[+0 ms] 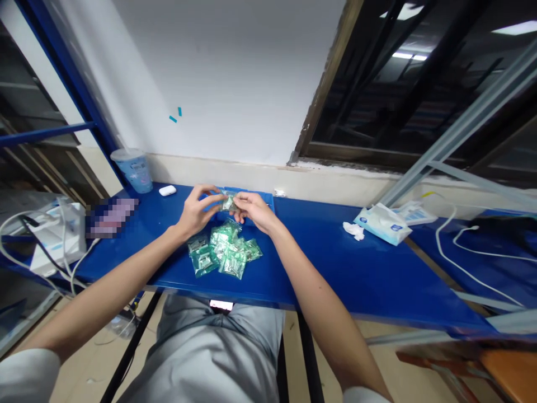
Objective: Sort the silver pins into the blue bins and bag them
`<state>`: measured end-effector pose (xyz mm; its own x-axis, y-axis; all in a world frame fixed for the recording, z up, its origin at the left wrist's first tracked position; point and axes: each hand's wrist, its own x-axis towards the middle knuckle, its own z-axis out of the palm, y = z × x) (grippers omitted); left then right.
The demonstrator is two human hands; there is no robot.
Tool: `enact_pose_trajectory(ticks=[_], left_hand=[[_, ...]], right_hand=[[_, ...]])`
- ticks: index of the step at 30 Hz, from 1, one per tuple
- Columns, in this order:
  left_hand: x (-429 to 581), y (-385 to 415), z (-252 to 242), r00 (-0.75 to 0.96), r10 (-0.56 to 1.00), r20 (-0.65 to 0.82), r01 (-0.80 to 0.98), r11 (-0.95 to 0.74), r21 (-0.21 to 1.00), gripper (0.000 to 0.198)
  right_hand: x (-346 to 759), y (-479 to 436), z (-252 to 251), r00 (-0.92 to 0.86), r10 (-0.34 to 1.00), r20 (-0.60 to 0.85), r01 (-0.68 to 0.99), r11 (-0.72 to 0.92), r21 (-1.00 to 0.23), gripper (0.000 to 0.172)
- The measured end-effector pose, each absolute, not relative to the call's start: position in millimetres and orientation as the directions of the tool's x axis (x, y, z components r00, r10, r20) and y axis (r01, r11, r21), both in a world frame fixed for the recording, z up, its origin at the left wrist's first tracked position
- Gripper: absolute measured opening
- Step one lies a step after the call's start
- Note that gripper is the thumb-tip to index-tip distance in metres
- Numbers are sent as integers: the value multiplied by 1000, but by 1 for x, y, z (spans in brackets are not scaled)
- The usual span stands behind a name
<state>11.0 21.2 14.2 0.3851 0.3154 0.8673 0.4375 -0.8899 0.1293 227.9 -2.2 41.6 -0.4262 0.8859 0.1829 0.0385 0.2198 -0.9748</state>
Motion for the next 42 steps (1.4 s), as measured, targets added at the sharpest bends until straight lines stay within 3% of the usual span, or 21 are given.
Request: enact_pose_trajectory(ticks=[2,5,8,10,19,24,31,37,42], left_hand=[[7,24,13,345,336,877,445,-881,162,17],[3,25,9,349,396,849,429,-873,231,23],[4,19,5,375,443,814,383,-874,299,27],[7,12,5,384,455,804,347,-877,331,27],[14,3,5,473,486,735,319,-872,371,28],[12,6,2,457,531,714,326,-846,421,29],[12,9,4,478,558,678,320,-830,457,35],[14,7,4,425,555,715,311,-831,461,29],[13,10,1,433,579,690,312,-815,488,30]], right_hand=[[227,-1,34,-374,880,293,172,377,-910,33],[227,-7,24,-298,809,507,425,588,-688,28],[226,-16,15,-387,745,543,601,650,-465,31],[224,-19,10,-404,735,544,646,650,-400,25],[224,-25,10,-413,720,557,636,666,-390,21],[221,-25,11,-382,720,580,589,673,-447,23],[222,-24,13,-354,665,657,531,721,-444,36],[224,-24,7,-321,687,652,534,700,-475,18],[222,-24,7,-340,694,635,519,702,-489,18]])
